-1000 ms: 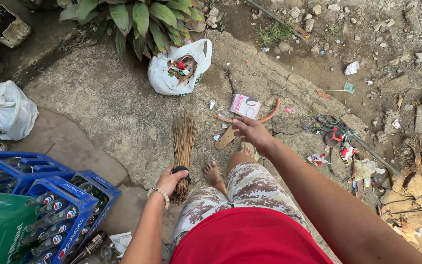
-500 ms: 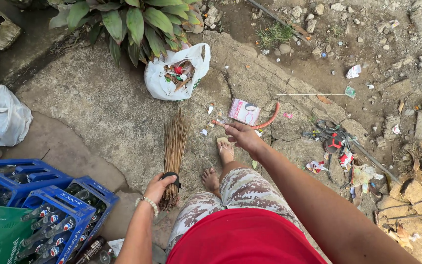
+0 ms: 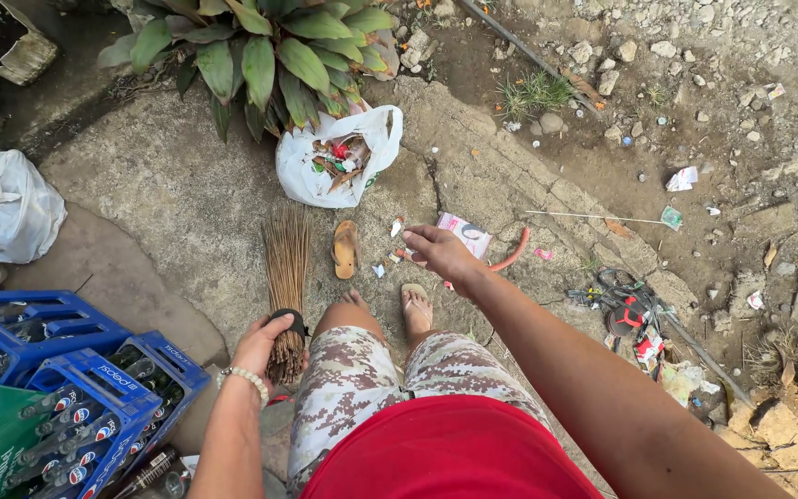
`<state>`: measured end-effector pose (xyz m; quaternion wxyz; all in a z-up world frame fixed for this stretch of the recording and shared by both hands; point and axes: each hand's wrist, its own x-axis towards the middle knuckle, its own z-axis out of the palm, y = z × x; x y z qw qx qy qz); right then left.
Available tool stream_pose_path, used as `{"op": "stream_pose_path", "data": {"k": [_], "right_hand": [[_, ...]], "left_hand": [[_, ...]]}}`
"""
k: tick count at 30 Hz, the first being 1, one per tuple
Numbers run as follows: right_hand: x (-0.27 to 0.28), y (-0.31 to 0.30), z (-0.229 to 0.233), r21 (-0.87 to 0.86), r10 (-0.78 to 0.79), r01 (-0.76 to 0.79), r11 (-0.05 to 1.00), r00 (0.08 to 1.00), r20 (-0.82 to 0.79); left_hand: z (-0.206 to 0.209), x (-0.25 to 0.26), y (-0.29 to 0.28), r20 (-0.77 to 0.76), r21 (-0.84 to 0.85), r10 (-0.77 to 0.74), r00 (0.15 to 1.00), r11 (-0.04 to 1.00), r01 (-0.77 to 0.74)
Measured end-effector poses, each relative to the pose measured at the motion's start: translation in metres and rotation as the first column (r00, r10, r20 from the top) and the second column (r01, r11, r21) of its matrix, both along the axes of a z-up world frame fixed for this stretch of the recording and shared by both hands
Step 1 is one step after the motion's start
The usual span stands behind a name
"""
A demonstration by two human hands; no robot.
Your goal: The person picks up trash wrappers by hand and uses a stick broom to sweep a dirt and concrete outdoor area near some soda crates and plants.
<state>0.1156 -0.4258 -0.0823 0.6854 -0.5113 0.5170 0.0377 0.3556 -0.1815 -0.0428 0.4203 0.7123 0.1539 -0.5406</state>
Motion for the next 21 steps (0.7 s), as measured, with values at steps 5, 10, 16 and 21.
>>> {"op": "stream_pose_path", "data": {"k": [5,10,16,21], "right_hand": [[0.005,-0.017,-0.002,0.023,-0.022,0.020,1.000,0.999,0.050],[0.000,-0.035,-0.001,0.008,0.010,-0.011,1.000,0.999,0.041],[0.002,-0.056,0.000,-0.013,0.041,-0.041,0.999,0.998,0.039],[0.006,-0.062,0.000,0.025,0.041,-0.042,0.999,0.998,0.051]], "left_hand": [[0.002,0.003,-0.009,0.016,0.008,0.013,1.000,1.000,-0.013],[-0.003,0.006,-0.013,0.024,-0.023,0.004,1.000,1.000,-0.003],[0.008,-0.001,-0.026,0.002,-0.002,0.029,1.000,1.000,-0.029],[0.021,-0.003,-0.040,0.002,0.016,0.012,1.000,1.000,-0.012]]}}
